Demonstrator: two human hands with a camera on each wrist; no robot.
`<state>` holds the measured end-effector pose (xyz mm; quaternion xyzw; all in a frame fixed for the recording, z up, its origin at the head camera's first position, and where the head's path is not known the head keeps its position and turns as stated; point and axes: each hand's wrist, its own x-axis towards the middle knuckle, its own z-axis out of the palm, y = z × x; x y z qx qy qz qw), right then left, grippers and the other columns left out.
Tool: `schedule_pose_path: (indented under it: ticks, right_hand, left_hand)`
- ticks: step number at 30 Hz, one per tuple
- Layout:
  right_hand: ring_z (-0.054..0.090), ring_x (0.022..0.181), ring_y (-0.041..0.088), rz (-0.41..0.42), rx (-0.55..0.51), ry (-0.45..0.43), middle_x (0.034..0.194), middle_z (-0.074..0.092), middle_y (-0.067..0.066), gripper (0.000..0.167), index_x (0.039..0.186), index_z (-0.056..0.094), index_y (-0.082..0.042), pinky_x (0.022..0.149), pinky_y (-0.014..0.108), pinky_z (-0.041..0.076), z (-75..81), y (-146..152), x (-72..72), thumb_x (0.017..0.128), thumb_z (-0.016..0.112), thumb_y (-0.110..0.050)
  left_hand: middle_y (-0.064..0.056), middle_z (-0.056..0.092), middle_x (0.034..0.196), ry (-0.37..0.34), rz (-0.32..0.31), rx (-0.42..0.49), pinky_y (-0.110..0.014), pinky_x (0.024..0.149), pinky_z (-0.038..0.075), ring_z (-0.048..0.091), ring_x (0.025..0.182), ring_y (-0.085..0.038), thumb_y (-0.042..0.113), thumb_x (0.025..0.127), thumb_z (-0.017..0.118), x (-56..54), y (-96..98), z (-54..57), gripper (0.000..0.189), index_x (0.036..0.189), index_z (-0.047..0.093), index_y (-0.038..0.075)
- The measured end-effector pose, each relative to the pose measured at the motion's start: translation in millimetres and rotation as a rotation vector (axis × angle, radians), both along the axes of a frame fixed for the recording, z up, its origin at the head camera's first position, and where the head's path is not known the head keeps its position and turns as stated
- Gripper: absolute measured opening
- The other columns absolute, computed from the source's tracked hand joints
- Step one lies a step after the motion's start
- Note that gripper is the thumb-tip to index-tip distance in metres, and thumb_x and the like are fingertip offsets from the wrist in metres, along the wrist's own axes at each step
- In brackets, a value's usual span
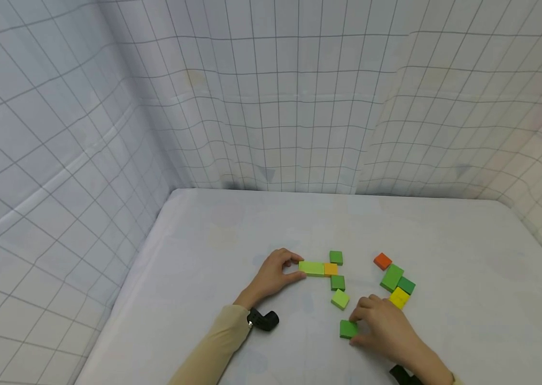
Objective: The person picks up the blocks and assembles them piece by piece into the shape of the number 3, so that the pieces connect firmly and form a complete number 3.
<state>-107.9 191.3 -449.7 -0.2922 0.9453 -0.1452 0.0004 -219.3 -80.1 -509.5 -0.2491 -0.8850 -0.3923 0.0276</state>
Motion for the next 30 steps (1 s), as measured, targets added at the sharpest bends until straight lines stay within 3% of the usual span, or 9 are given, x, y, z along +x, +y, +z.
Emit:
schedule_pose_path:
  ticks: [20,30]
  right_hand:
    - [0.049,0.079,0.008,-0.022,0.008,0.022,0.08,0.055,-0.015,0.03,0.08,0.072,-0.02,0.072,0.037,0.046,-1.0,-2.0,3.0,0.063,0.086,-0.04]
    - [0.048,0.076,0.006,-0.008,0.013,0.023,0.08,0.056,-0.016,0.028,0.078,0.072,-0.022,0.068,0.032,0.045,1.4,4.5,3.2,0.062,0.087,-0.04]
  left_hand:
    - [0.007,0.056,0.093,0.004,-0.006,-0.002,-0.026,0.075,0.042,0.047,0.082,-0.01,0.031,0.082,0.076,0.2,0.1,-0.1,0.034,0.11,0.067,0.015]
    - [0.008,0.056,0.094,0.01,-0.003,-0.007,-0.026,0.075,0.042,0.048,0.083,-0.009,0.032,0.082,0.076,-1.4,0.0,-1.9,0.034,0.11,0.067,0.015]
